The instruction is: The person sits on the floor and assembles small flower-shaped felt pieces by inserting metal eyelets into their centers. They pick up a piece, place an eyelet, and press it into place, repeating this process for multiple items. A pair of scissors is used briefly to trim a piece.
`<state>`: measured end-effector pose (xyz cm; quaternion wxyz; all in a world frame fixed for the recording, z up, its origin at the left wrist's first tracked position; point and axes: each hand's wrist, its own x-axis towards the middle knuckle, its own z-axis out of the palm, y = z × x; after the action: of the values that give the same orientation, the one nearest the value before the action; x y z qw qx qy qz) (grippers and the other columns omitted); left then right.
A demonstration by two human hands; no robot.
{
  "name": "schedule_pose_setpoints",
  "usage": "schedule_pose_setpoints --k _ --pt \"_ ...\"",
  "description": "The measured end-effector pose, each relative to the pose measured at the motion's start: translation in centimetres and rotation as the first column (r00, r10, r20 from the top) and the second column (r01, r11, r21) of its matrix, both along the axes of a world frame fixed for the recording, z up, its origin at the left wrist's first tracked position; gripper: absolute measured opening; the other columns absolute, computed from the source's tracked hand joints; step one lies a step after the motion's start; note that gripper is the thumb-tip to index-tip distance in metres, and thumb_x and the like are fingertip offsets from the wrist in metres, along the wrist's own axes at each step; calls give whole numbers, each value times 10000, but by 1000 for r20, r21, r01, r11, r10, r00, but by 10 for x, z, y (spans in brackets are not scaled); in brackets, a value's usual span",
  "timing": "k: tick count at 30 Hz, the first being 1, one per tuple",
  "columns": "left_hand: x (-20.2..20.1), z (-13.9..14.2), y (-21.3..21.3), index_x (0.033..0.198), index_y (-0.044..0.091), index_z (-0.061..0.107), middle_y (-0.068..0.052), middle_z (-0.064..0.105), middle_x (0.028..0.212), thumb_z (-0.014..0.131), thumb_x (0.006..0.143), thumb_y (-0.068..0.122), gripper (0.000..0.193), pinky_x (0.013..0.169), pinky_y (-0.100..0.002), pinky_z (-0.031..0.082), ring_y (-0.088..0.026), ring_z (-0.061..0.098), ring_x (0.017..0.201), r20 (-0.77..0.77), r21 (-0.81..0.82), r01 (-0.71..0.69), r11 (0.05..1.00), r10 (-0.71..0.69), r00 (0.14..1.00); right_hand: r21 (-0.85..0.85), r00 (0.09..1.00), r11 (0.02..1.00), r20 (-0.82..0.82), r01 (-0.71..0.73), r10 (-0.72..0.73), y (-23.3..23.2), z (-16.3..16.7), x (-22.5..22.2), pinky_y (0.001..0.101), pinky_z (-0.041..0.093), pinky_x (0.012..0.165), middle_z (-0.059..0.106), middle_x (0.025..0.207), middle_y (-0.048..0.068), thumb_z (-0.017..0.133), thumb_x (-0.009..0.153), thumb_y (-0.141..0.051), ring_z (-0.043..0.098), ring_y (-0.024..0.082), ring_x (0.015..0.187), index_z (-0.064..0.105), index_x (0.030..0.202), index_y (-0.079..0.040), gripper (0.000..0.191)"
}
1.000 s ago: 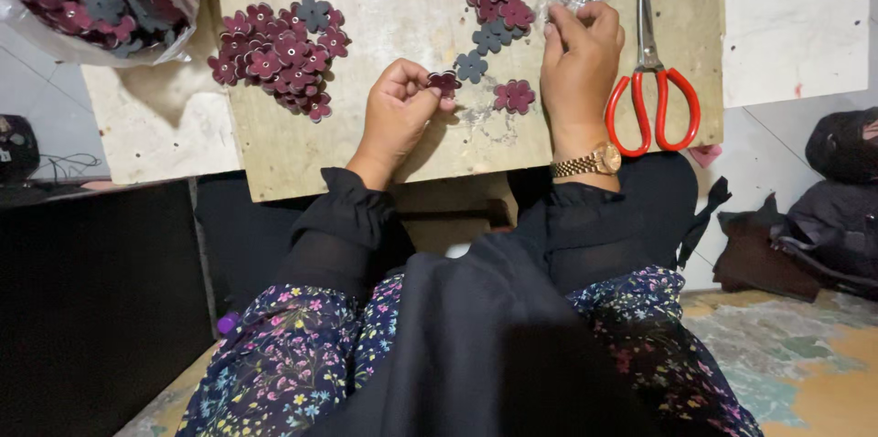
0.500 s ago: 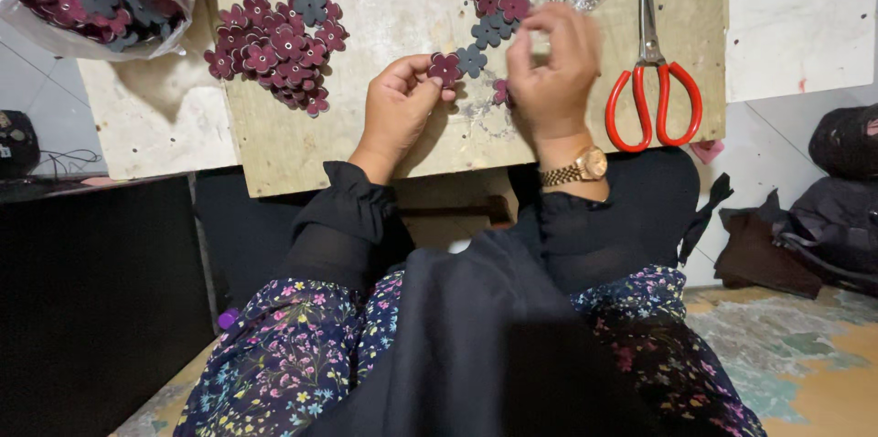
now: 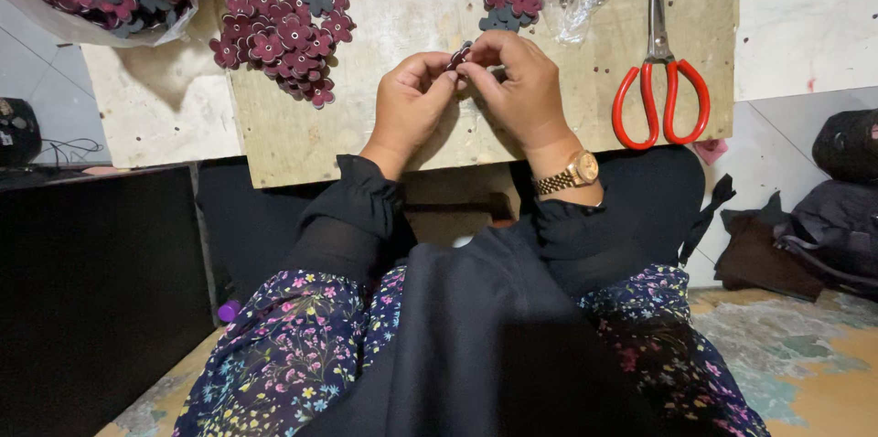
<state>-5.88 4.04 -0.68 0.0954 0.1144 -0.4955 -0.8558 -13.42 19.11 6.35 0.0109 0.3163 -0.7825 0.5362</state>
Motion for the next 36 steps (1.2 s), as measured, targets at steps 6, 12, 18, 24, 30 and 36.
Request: schedule_pose_setpoints --k 6,12,18,24,30,36 --pt "-2 3 0 1152 -41 695 -64 752 1042 648 1027 48 160 846 -267 584 -103 702 924 46 -216 -25 976 36 998 137 987 990 -153 -20 42 3 1 -3 298 598 707 739 905 74 826 930 -81 733 210 830 671 1027 -61 184" --pt "-1 -1 0 1172 -36 694 -52 754 1050 648 1031 74 185 854 -253 583 -90 697 930 38 -234 -23 972 33 999 91 995 993 -67 -73 79 7 -2 -4 306 619 744 723 960 95 795 954 -63 746 208 872 631 1092 -43 215" --pt "1 2 -1 1178 -17 680 -25 735 1055 625 1051 91 176 871 -246 567 -80 673 950 13 -361 2 933 3 1000 37 996 996 48 -79 78 9 -3 -3 297 612 769 697 998 102 797 956 -57 739 195 882 613 1139 -40 260" --pt "3 17 2 1170 -4 688 -31 732 1058 615 1068 85 154 886 -249 564 -86 678 979 -33 -495 -20 868 4 999 55 960 996 -267 -70 82 13 2 -6 356 579 841 678 1106 156 809 898 -42 685 293 1000 699 1152 -44 277" --pt "6 23 6 1188 -4 689 -33 742 1083 609 1062 66 164 899 -249 563 -87 684 998 -23 -458 -21 889 12 1000 41 994 993 -26 -106 108 13 4 -7 314 592 792 745 1019 87 741 940 -11 733 222 898 744 1054 -37 117" --pt "4 14 4 1189 -7 678 -41 733 1086 621 1054 45 155 893 -252 561 -83 672 983 -13 -365 -7 931 3 1000 61 996 994 31 -91 89 11 3 -3 318 578 735 732 975 100 736 913 -39 719 226 828 733 1020 -23 108"
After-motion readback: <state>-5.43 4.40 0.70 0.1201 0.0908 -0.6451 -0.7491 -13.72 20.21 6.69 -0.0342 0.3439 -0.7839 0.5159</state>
